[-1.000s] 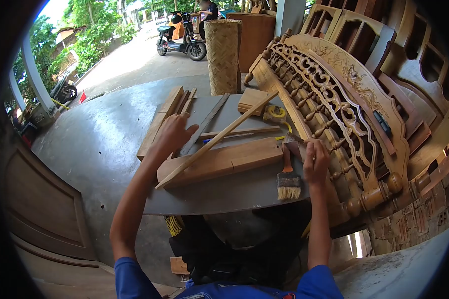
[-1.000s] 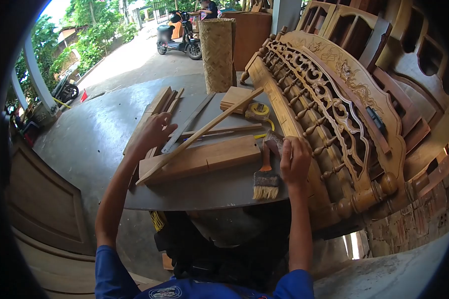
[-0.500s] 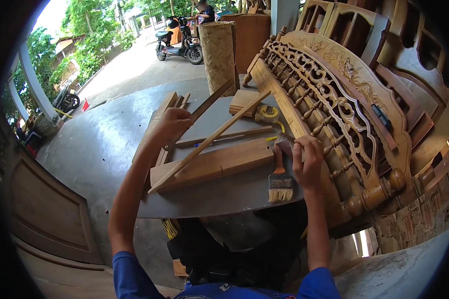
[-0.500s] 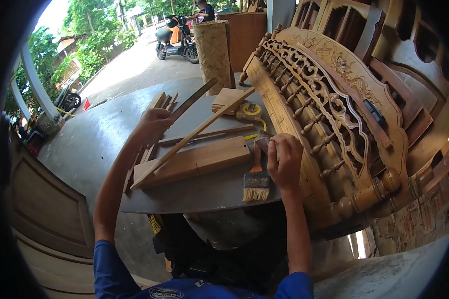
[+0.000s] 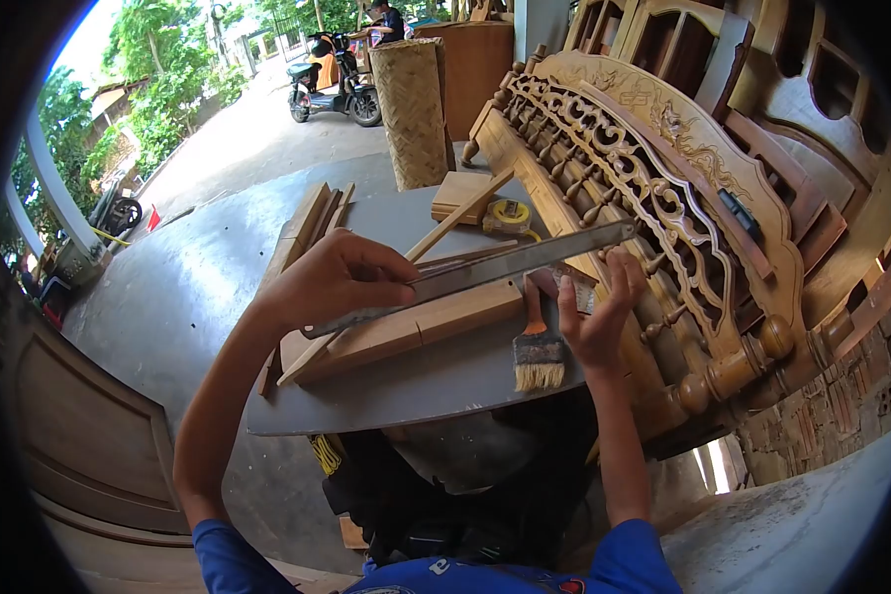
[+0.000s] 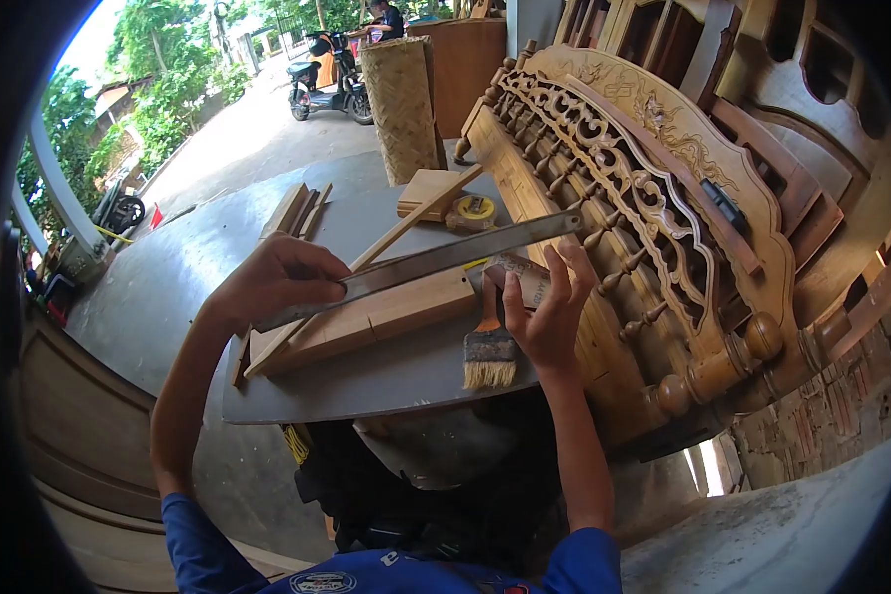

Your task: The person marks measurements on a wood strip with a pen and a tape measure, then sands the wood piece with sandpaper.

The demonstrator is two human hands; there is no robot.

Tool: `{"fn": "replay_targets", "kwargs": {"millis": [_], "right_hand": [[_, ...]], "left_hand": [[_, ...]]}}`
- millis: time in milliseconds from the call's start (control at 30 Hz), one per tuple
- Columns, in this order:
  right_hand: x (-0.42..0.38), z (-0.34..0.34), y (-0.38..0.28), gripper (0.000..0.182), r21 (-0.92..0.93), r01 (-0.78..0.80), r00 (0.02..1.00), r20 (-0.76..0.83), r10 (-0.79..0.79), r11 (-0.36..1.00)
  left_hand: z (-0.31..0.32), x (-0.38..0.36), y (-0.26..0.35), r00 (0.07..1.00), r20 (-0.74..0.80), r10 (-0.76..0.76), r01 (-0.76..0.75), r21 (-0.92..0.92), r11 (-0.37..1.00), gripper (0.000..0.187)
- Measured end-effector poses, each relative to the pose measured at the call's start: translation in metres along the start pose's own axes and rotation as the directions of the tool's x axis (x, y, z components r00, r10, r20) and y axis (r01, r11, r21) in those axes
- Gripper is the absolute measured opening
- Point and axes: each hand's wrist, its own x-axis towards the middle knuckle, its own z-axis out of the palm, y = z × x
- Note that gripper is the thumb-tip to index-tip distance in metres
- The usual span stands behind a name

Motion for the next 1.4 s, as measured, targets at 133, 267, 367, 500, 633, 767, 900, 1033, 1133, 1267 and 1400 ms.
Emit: {"fn": "replay_targets", "kwargs": {"millis": [133,267,367,500,633,767,900,1033,1133,1267,1400], "right_hand": [[-0.002,0.0,0.0,0.053,-0.023,-0.024,0.999,-0.032,0.023,0.999],[-0.001,0.001,0.002,0.05,0.052,-0.035,0.997,-0.063,0.038,0.998],[0.004,-0.009,-0.006,0.052,0.329,-0.248,0.94,0.308,0.145,0.911],[0.009,-0.004,-0.015,0.062,0.657,-0.664,0.738,0.654,0.169,0.358],[0.025,-0.015,-0.034,0.038,0.512,-0.853,0.521,0.837,0.168,0.097],[0.012,-0.003,-0.045,0.026,0.527,-0.85,0.452,0.729,0.514,-0.001],[0.004,-0.014,-0.076,0.026,0.544,-0.824,0.404,0.76,0.509,-0.156],[0.0,-0.02,-0.093,0.027,0.499,-0.864,0.425,0.79,0.442,-0.06],[-0.007,-0.023,-0.094,0.028,0.442,-0.896,0.414,0.799,0.437,0.041],[-0.003,-0.018,-0.096,0.032,0.413,-0.904,0.412,0.776,0.477,0.108],[0.006,-0.006,-0.109,0.033,0.366,-0.912,0.409,0.781,0.473,0.184]], "left_hand": [[0.004,0.004,0.001,0.998,0.041,0.058,-0.058,0.017,0.998,0.022],[0.014,0.007,0.0,0.999,-0.026,0.035,-0.041,-0.238,0.97,0.021],[0.041,0.019,0.0,0.994,-0.101,-0.051,-0.015,-0.569,0.822,0.018],[0.083,0.051,0.012,0.977,-0.211,0.034,-0.145,-0.541,0.829,0.015],[0.107,0.091,0.006,0.935,-0.264,0.235,-0.324,-0.371,0.87,0.019],[0.09,0.118,-0.008,0.829,-0.452,0.329,-0.29,0.154,0.944,0.022],[0.085,0.146,-0.081,0.48,-0.664,0.573,0.165,0.71,0.685,0.02],[0.059,0.129,-0.096,0.837,-0.52,0.171,0.125,0.485,0.865,0.02],[0.045,0.09,-0.074,0.886,-0.428,0.177,0.034,0.443,0.896,0.02],[0.038,0.046,-0.08,0.885,-0.29,0.365,-0.194,0.483,0.854,0.02],[0.063,0.015,-0.087,0.874,-0.354,0.334,-0.052,0.615,0.787,0.021]]}}
